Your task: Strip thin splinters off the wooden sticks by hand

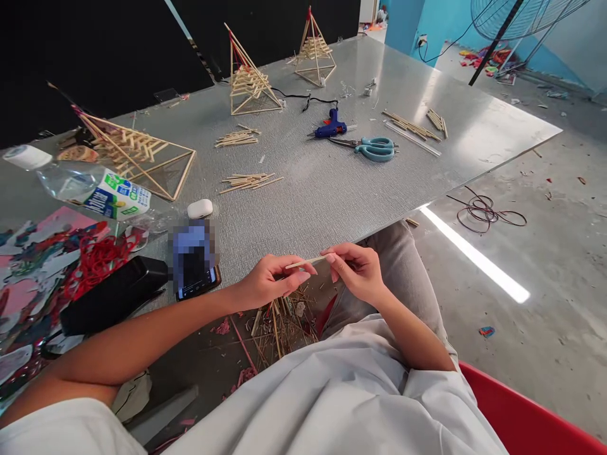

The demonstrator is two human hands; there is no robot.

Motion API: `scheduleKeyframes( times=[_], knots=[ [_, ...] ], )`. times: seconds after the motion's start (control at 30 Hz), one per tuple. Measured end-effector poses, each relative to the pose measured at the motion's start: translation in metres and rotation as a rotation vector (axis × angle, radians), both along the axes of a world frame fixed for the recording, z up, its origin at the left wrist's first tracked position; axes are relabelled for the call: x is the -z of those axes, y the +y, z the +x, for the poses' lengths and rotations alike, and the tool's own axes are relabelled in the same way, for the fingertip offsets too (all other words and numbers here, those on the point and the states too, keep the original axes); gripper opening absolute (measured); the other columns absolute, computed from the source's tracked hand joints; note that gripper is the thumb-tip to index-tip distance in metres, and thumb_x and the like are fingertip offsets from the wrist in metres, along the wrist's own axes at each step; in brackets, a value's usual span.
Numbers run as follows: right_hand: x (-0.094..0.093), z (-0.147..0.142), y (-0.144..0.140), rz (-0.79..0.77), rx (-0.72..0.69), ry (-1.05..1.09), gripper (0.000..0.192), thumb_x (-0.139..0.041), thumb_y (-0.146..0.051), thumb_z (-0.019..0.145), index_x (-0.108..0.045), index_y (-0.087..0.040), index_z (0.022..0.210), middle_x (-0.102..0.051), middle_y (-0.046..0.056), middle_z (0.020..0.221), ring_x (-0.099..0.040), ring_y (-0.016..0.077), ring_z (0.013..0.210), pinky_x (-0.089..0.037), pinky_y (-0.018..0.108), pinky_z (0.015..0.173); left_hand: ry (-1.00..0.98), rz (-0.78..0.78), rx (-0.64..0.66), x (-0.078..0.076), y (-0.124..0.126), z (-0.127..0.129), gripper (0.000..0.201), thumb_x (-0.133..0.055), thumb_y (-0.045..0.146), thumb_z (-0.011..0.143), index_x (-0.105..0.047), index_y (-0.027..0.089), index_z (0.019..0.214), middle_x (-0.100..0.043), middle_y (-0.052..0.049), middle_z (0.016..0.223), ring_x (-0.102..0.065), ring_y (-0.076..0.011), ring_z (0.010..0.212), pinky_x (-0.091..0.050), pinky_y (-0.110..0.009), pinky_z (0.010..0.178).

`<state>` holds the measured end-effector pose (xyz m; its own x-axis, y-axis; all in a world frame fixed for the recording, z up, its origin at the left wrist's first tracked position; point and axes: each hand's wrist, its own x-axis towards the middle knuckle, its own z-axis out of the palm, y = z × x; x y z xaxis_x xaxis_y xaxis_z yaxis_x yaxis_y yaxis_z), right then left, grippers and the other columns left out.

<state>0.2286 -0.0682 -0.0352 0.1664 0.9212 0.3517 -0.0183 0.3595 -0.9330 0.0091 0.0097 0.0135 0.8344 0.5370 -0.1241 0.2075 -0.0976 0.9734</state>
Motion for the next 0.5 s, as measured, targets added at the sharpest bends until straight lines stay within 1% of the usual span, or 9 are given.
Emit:
scheduleKeyframes(
  times=[0.1,0.23,0.3,0.4,0.5],
  knots=[
    [0.0026,0.0007,-0.0007,0.024,0.059,-0.039,0.026,-0.075,-0.044,0.102,-0.083,-0.02,0.096,-0.067,-0.001,0.054,-0.055,0.0108,0.042,-0.044,0.024,0.045,-0.045,-0.118,-0.046,0.0025,0.0024,-0.0004,0.043,-0.066,0.051,0.103,-0.078,0.01,0.112,-0.052,0.006,0.055,-0.044,-0.0076,0.049,-0.03,-0.019,0.048],
    [0.0049,0.0,-0.0001,0.022,0.072,-0.069,0.03,-0.074,-0.047,0.102,-0.083,-0.019,0.097,-0.066,-0.002,0.052,-0.055,0.0106,0.041,-0.042,0.024,0.044,-0.096,-0.206,-0.133,0.0062,0.0049,0.0004,0.056,-0.075,0.063,0.097,-0.081,0.01,0.111,-0.056,0.005,0.052,-0.045,-0.0067,0.045,-0.033,-0.019,0.046],
    [0.0053,-0.0022,0.0004,0.021,0.057,-0.062,0.029,-0.075,-0.047,0.102,-0.082,-0.019,0.097,-0.066,-0.002,0.051,-0.054,0.0101,0.041,-0.042,0.023,0.044,-0.12,-0.215,-0.179,0.0079,0.0055,0.001,0.058,-0.078,0.065,0.094,-0.083,0.01,0.11,-0.057,0.004,0.051,-0.044,-0.0063,0.043,-0.034,-0.018,0.044],
    [0.0058,-0.0059,0.0005,0.022,0.026,-0.032,0.028,-0.075,-0.045,0.102,-0.079,-0.019,0.091,-0.064,-0.003,0.05,-0.051,0.0087,0.038,-0.038,0.022,0.042,-0.159,-0.188,-0.233,0.01,0.0056,0.0014,0.056,-0.08,0.065,0.092,-0.085,0.011,0.105,-0.056,0.005,0.049,-0.043,-0.0056,0.041,-0.034,-0.018,0.043],
    [0.0068,-0.0068,0.0001,-0.013,-0.021,-0.005,0.032,-0.073,-0.044,0.103,-0.074,-0.019,0.084,-0.061,-0.004,0.048,-0.046,0.0076,0.037,-0.033,0.021,0.04,-0.18,-0.17,-0.238,0.0099,0.0046,0.001,0.052,-0.082,0.063,0.091,-0.086,0.012,0.101,-0.055,0.005,0.048,-0.041,-0.0053,0.04,-0.034,-0.019,0.043]
  ],
)
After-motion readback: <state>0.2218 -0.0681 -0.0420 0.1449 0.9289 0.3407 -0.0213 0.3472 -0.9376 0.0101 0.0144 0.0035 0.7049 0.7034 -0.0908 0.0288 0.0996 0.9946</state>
